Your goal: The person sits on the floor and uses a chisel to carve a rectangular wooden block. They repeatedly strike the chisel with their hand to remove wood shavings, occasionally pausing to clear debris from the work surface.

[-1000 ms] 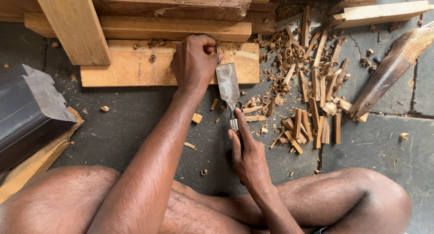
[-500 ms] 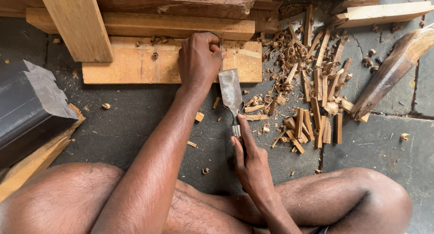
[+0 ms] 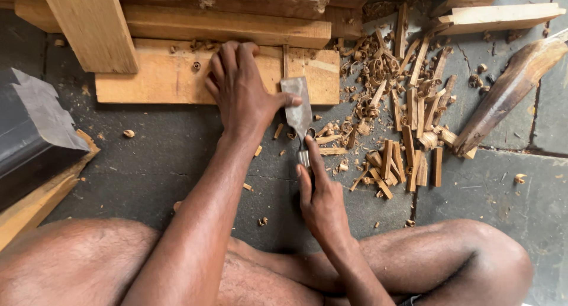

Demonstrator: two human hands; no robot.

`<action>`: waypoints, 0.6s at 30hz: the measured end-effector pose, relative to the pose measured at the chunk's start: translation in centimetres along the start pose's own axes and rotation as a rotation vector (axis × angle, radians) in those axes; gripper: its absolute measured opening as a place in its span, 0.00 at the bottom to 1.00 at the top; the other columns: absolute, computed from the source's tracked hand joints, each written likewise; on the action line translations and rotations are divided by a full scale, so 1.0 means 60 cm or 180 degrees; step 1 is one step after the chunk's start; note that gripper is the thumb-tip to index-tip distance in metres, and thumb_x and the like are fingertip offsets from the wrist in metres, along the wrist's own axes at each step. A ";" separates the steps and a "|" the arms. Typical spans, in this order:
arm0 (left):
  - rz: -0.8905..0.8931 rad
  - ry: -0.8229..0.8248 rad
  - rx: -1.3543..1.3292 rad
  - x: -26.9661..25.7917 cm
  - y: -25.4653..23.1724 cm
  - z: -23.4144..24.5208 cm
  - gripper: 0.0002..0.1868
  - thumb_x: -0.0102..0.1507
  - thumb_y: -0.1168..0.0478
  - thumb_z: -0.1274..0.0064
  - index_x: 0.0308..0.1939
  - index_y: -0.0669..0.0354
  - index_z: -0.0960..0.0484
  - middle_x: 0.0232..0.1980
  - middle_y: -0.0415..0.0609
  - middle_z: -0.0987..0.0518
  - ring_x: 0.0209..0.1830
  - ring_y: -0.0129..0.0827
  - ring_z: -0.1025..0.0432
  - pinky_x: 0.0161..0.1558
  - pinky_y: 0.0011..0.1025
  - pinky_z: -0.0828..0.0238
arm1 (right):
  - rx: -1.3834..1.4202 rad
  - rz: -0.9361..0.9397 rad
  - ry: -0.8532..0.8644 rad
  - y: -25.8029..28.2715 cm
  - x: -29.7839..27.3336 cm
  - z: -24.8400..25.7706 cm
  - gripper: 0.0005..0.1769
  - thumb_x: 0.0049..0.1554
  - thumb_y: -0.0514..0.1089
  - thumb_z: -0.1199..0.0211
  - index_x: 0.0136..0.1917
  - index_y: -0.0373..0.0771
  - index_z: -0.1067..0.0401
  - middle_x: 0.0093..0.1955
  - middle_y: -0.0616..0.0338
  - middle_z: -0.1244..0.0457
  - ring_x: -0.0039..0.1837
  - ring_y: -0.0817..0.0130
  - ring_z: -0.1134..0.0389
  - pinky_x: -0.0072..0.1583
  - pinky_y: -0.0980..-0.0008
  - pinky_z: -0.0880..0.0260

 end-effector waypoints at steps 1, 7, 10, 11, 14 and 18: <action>0.0112 -0.0048 0.0054 0.007 0.005 -0.002 0.61 0.30 0.31 0.20 0.56 0.57 0.30 0.59 0.52 0.32 0.63 0.47 0.41 0.59 0.55 0.45 | 0.0005 -0.0152 0.0077 0.007 0.016 0.000 0.35 0.66 0.47 0.48 0.83 0.56 0.53 0.30 0.40 0.32 0.30 0.54 0.28 0.34 0.51 0.33; 0.0431 -0.0420 0.0077 0.036 0.010 -0.003 0.49 0.39 0.31 0.23 0.46 0.56 0.31 0.51 0.50 0.31 0.57 0.44 0.39 0.55 0.53 0.44 | 0.0162 -0.0023 0.0053 0.042 0.067 0.009 0.34 0.67 0.48 0.48 0.83 0.56 0.52 0.34 0.46 0.32 0.28 0.63 0.31 0.35 0.53 0.33; 0.0546 -0.0408 -0.0010 0.038 0.006 -0.002 0.46 0.37 0.34 0.22 0.44 0.54 0.32 0.49 0.48 0.31 0.56 0.43 0.39 0.55 0.52 0.45 | 0.0277 0.0084 -0.0013 0.044 0.076 0.005 0.34 0.67 0.48 0.48 0.84 0.55 0.52 0.38 0.50 0.32 0.29 0.69 0.32 0.35 0.56 0.32; 0.0553 -0.0405 0.0022 0.037 0.007 -0.002 0.46 0.38 0.35 0.21 0.44 0.54 0.33 0.49 0.49 0.32 0.56 0.44 0.39 0.54 0.51 0.45 | 0.0233 0.0070 -0.0050 0.043 0.074 0.002 0.34 0.67 0.47 0.48 0.83 0.55 0.51 0.32 0.50 0.34 0.28 0.68 0.34 0.35 0.56 0.32; 0.0530 -0.0279 0.0060 0.036 0.010 -0.004 0.49 0.37 0.35 0.19 0.45 0.55 0.34 0.50 0.53 0.33 0.57 0.46 0.40 0.54 0.53 0.45 | 0.0351 -0.0045 -0.0005 0.041 0.063 0.000 0.33 0.66 0.47 0.48 0.83 0.56 0.50 0.28 0.51 0.37 0.27 0.68 0.37 0.34 0.58 0.33; 0.0495 0.0332 0.0040 0.036 0.007 -0.019 0.56 0.31 0.37 0.18 0.51 0.56 0.35 0.56 0.54 0.34 0.62 0.48 0.42 0.64 0.55 0.47 | 0.0319 -0.0791 0.0322 0.018 0.032 0.002 0.36 0.66 0.48 0.49 0.84 0.62 0.54 0.26 0.50 0.38 0.26 0.68 0.40 0.31 0.59 0.35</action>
Point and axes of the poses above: each hand's wrist, its own x-axis towards the middle knuckle, its own z-axis out of the back of the hand, y = z × x, the point moved 6 cm from there along x, towards the middle knuckle
